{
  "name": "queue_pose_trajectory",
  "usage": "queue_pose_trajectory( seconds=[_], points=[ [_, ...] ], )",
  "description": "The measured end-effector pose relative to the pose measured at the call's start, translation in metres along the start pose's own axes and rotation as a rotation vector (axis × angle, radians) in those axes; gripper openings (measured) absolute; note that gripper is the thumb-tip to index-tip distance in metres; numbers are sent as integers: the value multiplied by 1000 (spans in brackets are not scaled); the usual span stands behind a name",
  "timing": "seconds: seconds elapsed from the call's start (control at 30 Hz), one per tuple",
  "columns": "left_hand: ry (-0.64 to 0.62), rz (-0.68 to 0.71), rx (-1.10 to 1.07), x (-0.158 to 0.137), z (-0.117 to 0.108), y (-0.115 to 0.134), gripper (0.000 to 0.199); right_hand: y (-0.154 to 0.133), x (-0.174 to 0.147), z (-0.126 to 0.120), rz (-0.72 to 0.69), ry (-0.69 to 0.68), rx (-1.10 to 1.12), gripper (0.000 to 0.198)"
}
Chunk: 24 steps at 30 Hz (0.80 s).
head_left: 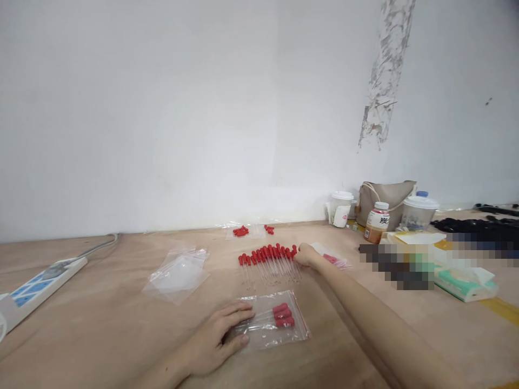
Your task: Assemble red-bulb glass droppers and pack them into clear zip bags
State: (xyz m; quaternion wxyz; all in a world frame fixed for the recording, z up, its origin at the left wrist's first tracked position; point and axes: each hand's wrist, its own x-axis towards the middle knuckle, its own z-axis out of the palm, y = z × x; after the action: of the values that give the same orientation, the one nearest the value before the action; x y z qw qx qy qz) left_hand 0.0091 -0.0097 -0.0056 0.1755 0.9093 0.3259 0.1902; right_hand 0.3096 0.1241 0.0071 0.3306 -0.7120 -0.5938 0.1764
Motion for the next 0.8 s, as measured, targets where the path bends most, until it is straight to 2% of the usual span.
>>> queue_pose_trajectory(
  seconds=[0.13, 0.2, 0.27, 0.33, 0.4, 0.5, 0.8],
  points=[
    [-19, -13, 18, 1, -1, 1, 39, 5, -24, -13, 15, -30, 227, 52],
    [-22, -13, 26, 1, -1, 1, 39, 11, -44, -15, -4, -42, 354, 59],
    [-15, -8, 24, 1, -1, 1, 39, 18, -67, -13, -14, -29, 573, 60],
    [-2, -8, 15, 0, -1, 0, 39, 24, -89, -7, 5, 48, 785, 60],
    [1, -13, 10, 0, 0, 0, 38, 29, -105, -1, 10, 101, 893, 57],
    [-18, -19, 20, 1, -1, -1, 37, 30, -118, 6, 1, 108, 962, 53],
    [-29, -22, 25, 1, -1, 0, 37, 21, -130, 12, 6, -85, 1184, 47]
  ],
)
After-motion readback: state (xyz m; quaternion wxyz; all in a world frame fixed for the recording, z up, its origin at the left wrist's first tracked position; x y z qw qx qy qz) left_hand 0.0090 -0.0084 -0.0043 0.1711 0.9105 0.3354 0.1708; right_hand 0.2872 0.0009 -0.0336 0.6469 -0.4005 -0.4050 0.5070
